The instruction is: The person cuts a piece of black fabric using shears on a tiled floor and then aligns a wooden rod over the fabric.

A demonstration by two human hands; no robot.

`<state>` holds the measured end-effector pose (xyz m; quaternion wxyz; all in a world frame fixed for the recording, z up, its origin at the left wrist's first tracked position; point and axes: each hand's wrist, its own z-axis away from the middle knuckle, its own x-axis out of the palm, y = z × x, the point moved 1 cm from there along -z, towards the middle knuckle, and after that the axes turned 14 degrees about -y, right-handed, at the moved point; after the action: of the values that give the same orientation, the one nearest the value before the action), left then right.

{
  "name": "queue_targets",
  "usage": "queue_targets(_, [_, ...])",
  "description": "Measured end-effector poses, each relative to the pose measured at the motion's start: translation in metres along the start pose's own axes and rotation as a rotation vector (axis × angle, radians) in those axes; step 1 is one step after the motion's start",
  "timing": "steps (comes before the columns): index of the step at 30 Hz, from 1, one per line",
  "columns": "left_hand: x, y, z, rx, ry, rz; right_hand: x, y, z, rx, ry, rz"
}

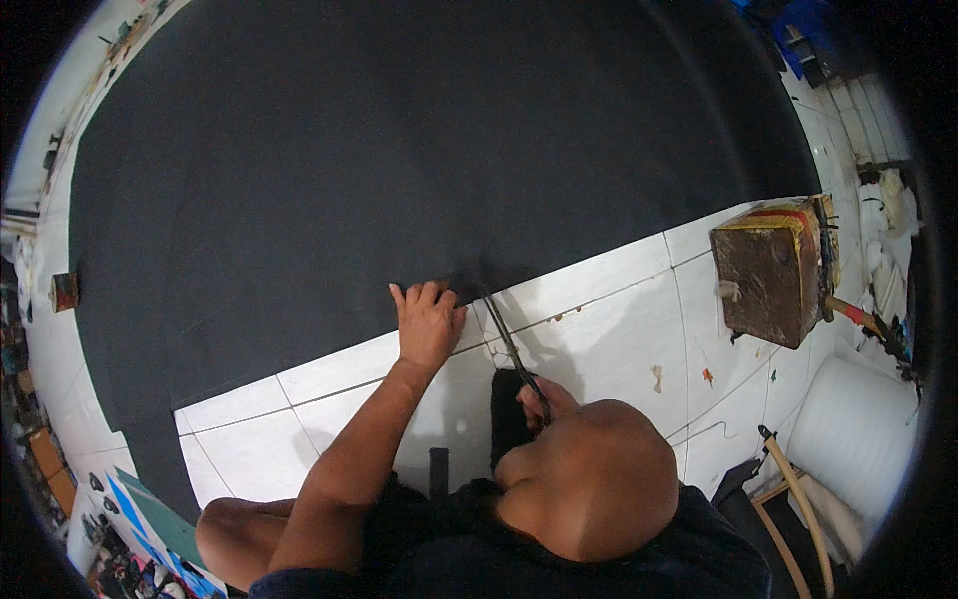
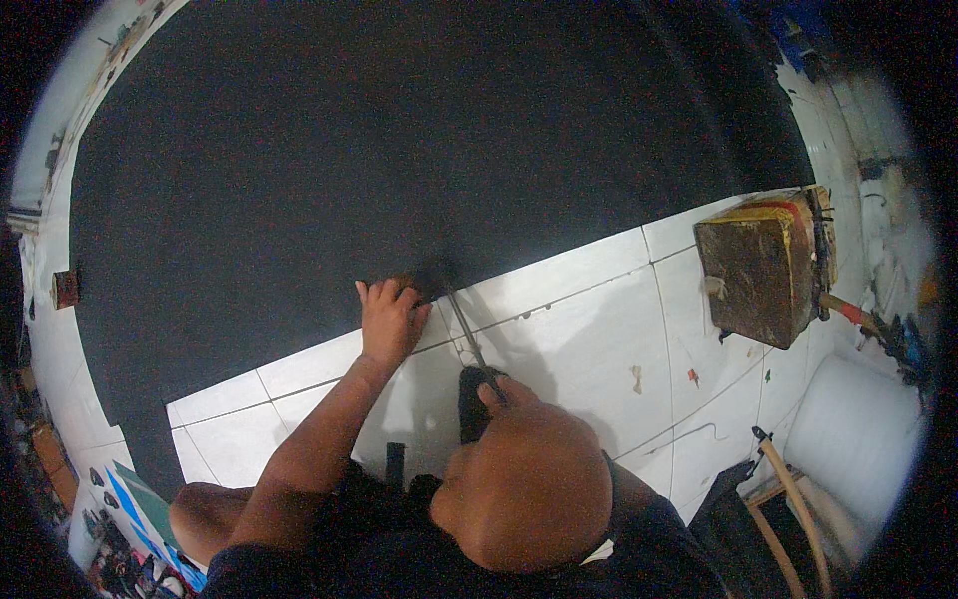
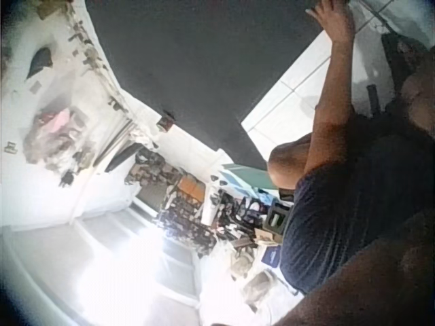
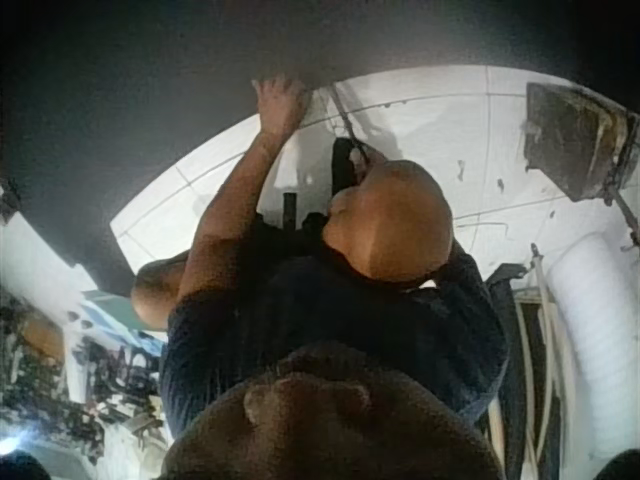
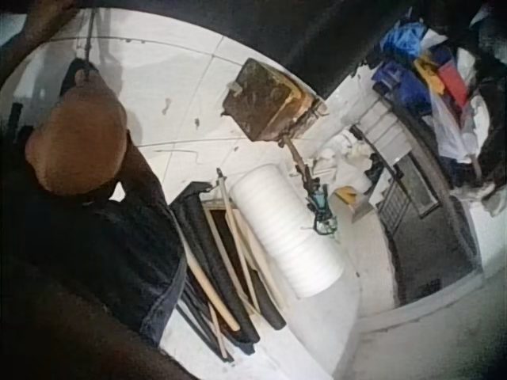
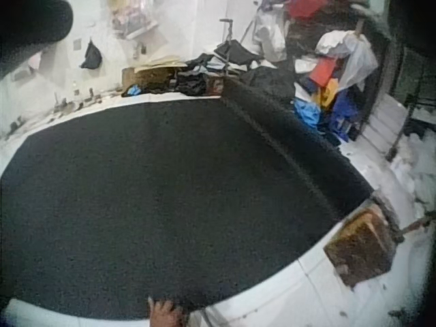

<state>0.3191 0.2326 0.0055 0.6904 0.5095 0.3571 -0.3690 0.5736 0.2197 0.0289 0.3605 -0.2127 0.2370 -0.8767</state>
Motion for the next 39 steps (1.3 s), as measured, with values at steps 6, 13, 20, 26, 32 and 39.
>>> queue_targets(6, [-0.004,0.009,-0.004,-0.031,-0.059,0.023,0.009,0.001,-0.025,-0.121,-0.101,0.116])
queue_targets(13, [0.000,0.003,0.001,0.029,0.028,0.152,0.016,-0.002,-0.030,-0.088,-0.037,0.308])
queue_targets(20, [0.006,-0.002,0.000,0.022,0.092,0.161,0.029,-0.012,-0.031,-0.096,0.036,0.288])
queue_targets(26, [0.010,-0.002,-0.001,0.025,0.099,0.165,0.023,0.003,-0.039,-0.189,0.063,0.250])
queue_targets(32, [0.010,0.002,-0.001,0.016,0.089,0.148,0.018,-0.028,-0.059,-0.248,0.113,0.402])
queue_targets(39, [0.013,-0.002,0.002,0.030,0.121,0.109,0.016,-0.056,-0.078,-0.293,0.143,0.484])
